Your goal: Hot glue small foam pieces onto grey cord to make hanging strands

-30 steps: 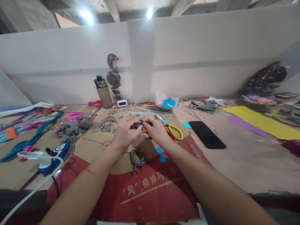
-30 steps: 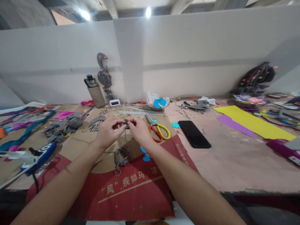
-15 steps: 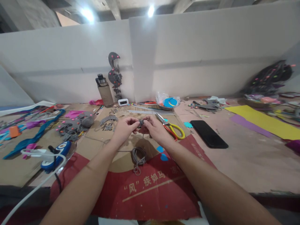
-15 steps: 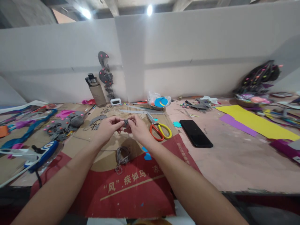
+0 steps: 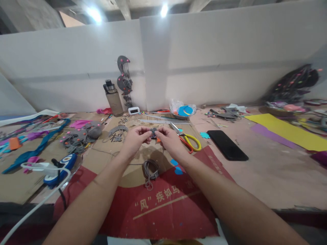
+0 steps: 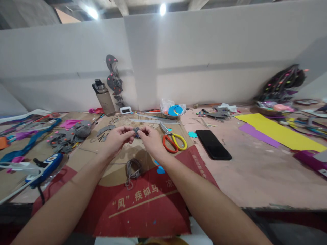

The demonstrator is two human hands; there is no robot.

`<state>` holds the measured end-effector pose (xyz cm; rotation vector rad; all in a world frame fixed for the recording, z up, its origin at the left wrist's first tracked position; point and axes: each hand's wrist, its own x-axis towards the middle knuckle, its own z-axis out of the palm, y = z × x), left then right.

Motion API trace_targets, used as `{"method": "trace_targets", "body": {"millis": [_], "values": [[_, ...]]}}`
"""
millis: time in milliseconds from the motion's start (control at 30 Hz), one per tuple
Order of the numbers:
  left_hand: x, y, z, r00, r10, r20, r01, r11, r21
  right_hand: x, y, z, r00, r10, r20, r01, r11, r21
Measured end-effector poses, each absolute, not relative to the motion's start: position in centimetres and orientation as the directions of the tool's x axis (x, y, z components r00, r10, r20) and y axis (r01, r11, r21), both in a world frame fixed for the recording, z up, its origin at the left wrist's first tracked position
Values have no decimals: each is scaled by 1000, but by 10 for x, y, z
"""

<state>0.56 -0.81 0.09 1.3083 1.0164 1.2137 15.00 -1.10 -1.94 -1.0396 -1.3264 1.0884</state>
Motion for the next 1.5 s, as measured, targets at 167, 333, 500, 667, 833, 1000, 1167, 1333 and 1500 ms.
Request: {"method": "trace_targets", "body": {"millis": [167, 333, 500, 667, 833, 1000, 1167, 1333, 1500], "values": [[4, -6, -2, 143, 985, 98, -43, -93, 995, 150, -12, -19, -38, 971, 236, 62, 238, -969], [-4, 2, -7, 40, 989, 140, -10, -140, 990, 150, -11, -21, -67, 955, 290, 176, 297, -938], [-21, 15, -7, -109, 965, 240, 109, -229, 967, 147, -15, -20, -184, 936, 299, 224, 336, -915], [-46, 30, 2, -329, 888, 320, -13, -344, 939, 146, -24, -8, -292, 949, 116, -11, 118, -993], [-70, 41, 10, -504, 805, 314, -140, -435, 890, 154, -34, 12, -472, 876, 103, -307, -54, -950], [-83, 46, 11, -564, 776, 282, -201, -461, 864, 164, -51, 31, -569, 795, 210, -386, -32, -922], [-91, 50, 12, -618, 751, 230, -284, -486, 826, 179, -67, 53, -844, 468, 263, -193, 191, -962], [-90, 48, 15, -536, 811, 237, -426, -501, 753, 193, -56, 55, -857, 511, 62, 263, 539, -800], [-79, 42, 20, -440, 848, 294, -464, -495, 734, 193, -23, 22, -209, 937, 281, 829, 322, -458]]}}
